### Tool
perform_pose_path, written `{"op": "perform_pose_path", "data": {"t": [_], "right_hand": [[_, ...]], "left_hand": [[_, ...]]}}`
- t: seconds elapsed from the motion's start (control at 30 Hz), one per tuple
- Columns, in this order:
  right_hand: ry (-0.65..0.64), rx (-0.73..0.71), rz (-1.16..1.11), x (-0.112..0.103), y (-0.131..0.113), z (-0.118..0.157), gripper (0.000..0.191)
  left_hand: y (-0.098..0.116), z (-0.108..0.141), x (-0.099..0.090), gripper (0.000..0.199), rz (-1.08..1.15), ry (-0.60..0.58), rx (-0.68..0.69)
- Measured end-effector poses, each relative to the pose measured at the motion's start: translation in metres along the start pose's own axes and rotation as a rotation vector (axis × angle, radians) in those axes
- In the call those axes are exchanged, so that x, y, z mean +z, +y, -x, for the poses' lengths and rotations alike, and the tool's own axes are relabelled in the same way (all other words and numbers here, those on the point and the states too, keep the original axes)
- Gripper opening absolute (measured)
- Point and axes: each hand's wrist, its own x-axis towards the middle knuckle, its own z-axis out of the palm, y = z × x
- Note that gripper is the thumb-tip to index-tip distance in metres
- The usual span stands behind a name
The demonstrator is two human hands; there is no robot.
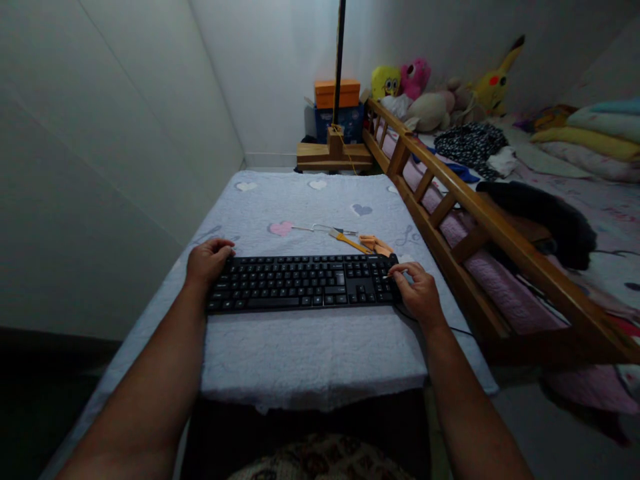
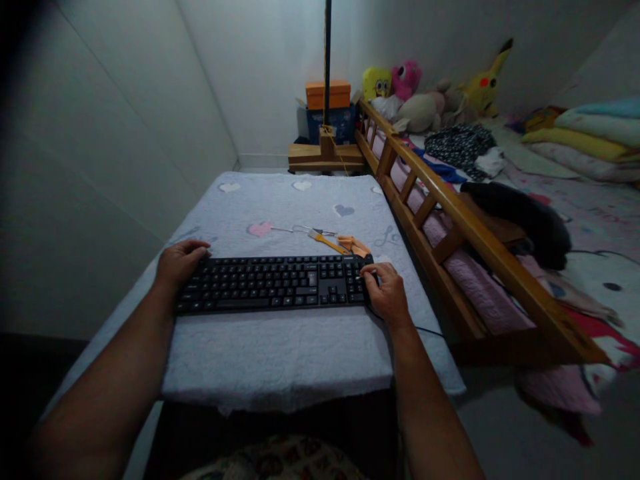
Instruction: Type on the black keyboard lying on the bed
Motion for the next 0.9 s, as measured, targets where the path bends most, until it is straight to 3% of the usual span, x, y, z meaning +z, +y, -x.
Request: {"op": "perform_pose_path", "data": {"t": [0.67, 0.9], "right_hand": [[-0.080, 0.014, -0.011, -0.0003, -0.0072, 0.0005, 0.016], [-0.055, 0.016, -0.013, 0.0015, -0.0041, 0.0008, 0.015]], "left_hand": [[0.0054, 0.0031, -0.0004, 0.029, 0.006, -0.013, -0.025], [0.0047, 0.0030, -0.0002, 0.028, -0.004, -0.016, -0.006]]}}
